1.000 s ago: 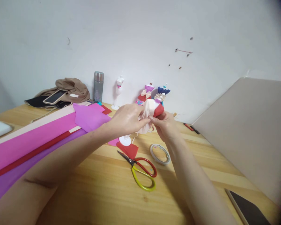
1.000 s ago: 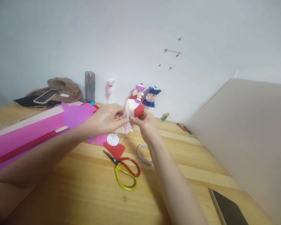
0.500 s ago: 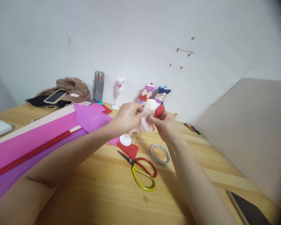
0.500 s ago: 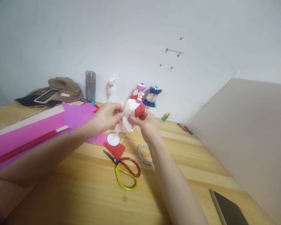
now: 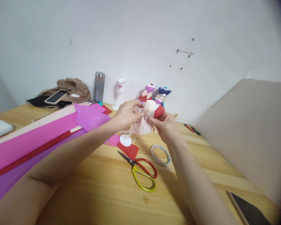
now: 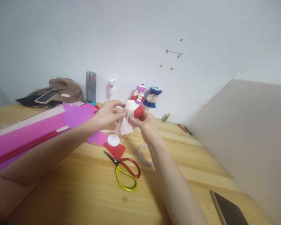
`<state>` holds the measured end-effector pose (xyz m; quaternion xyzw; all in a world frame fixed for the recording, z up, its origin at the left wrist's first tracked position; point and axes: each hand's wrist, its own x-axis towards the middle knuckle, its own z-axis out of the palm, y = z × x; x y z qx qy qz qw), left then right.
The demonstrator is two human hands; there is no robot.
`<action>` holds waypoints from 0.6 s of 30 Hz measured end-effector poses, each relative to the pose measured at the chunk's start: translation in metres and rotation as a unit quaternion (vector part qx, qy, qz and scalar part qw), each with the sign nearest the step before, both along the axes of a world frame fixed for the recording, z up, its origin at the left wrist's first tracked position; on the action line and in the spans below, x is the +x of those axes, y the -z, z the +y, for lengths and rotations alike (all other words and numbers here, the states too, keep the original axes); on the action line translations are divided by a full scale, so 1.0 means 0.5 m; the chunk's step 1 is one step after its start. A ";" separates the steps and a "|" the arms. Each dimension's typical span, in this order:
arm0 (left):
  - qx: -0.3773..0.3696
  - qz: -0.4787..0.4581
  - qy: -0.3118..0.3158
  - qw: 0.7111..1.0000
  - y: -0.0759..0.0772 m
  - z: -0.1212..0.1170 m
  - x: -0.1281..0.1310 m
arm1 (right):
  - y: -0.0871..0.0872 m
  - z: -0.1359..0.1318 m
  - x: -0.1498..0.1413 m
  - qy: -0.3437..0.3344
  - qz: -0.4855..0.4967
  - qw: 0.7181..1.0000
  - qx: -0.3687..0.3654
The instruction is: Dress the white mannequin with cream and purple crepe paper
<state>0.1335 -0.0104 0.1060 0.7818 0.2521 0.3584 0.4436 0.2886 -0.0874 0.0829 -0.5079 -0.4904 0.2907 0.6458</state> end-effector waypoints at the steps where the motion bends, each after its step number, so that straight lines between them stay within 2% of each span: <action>1: -0.002 -0.004 0.007 1.000 0.001 0.001 0.000 | 0.000 0.000 0.000 0.000 0.001 1.000 0.000; 9: -0.062 -0.049 0.080 0.994 0.011 0.002 0.010 | 0.003 0.002 0.002 0.008 0.013 1.000 0.012; 18: -0.083 -0.052 0.089 0.991 0.009 0.002 0.010 | 0.003 0.001 0.003 0.004 -0.009 1.000 0.007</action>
